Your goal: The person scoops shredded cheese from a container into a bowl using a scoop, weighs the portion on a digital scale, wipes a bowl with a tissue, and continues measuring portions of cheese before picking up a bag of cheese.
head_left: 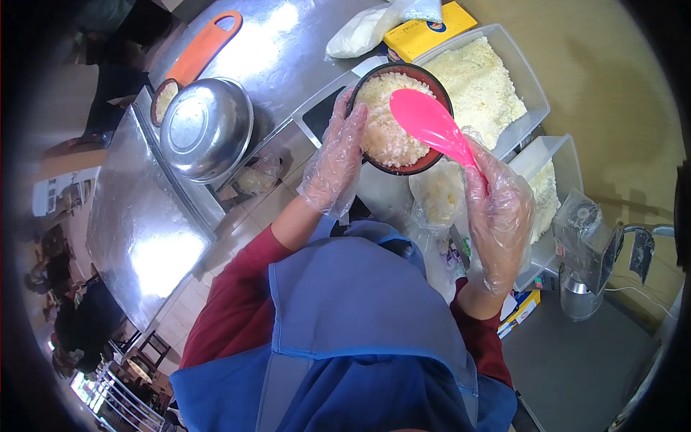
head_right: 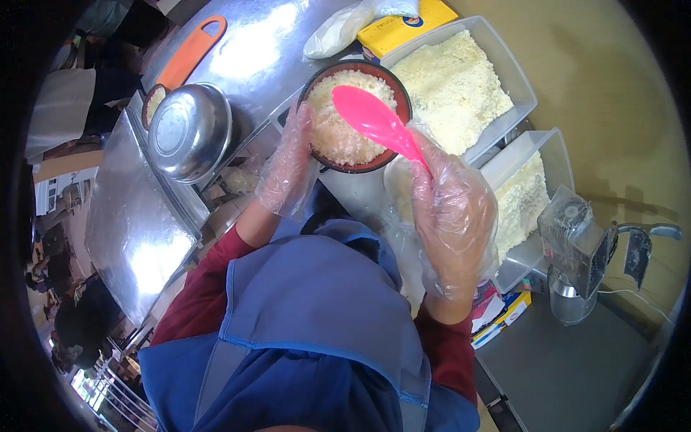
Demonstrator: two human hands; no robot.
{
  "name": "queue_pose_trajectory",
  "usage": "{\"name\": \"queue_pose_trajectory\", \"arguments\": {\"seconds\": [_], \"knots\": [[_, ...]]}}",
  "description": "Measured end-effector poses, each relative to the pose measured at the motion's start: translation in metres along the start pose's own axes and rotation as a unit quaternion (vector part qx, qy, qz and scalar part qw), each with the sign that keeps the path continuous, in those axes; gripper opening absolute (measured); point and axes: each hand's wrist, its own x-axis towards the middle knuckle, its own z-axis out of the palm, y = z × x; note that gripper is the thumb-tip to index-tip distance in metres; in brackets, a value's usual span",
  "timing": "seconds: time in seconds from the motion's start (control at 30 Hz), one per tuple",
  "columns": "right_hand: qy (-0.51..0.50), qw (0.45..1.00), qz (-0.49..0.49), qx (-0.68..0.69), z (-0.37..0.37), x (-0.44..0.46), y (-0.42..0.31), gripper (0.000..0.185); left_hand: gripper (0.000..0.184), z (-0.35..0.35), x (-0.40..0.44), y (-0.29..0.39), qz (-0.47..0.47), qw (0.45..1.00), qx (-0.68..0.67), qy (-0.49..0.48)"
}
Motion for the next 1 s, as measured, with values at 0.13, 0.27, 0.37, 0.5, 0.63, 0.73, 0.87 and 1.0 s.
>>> {"name": "queue_pose_trajectory", "arguments": {"seconds": [0.13, 0.27, 0.37, 0.5, 0.63, 0.73, 0.87, 1.0], "knots": [[-0.026, 0.999, 0.02, 0.016, 0.005, -0.002, -0.005, 0.024, 0.061, -0.007, 0.004, -0.019, 0.021, 0.998, -0.05, -0.028], [-0.027, 0.999, 0.01, -0.04, 0.011, -0.001, -0.005, 0.026, 0.064, -0.015, 0.005, -0.034, -0.009, 0.998, -0.055, -0.018], [-0.031, 0.999, -0.022, -0.03, 0.014, -0.002, -0.006, 0.027, 0.065, -0.018, 0.007, -0.041, -0.017, 0.998, -0.065, 0.002], [-0.019, 0.999, -0.034, -0.035, 0.023, 0.003, -0.004, 0.031, 0.063, -0.008, -0.001, -0.007, -0.037, 0.995, -0.093, 0.009], [0.009, 0.996, 0.09, 0.014, 0.013, 0.004, 0.024, 0.041, 0.061, -0.029, 0.006, 0.002, -0.03, 0.997, -0.033, 0.061], [0.06, 0.991, 0.106, -0.064, 0.027, 0.011, 0.063, 0.038, 0.06, -0.062, 0.016, -0.016, 0.005, 0.994, 0.065, 0.083], [-0.011, 0.961, 0.172, -0.216, 0.062, 0.001, 0.129, 0.043, 0.066, -0.142, 0.039, -0.108, 0.024, 0.918, 0.376, 0.123], [-0.087, 0.916, 0.23, -0.316, 0.089, -0.009, 0.164, 0.05, 0.07, -0.131, 0.032, -0.099, 0.0, 0.874, 0.469, 0.126]]}}
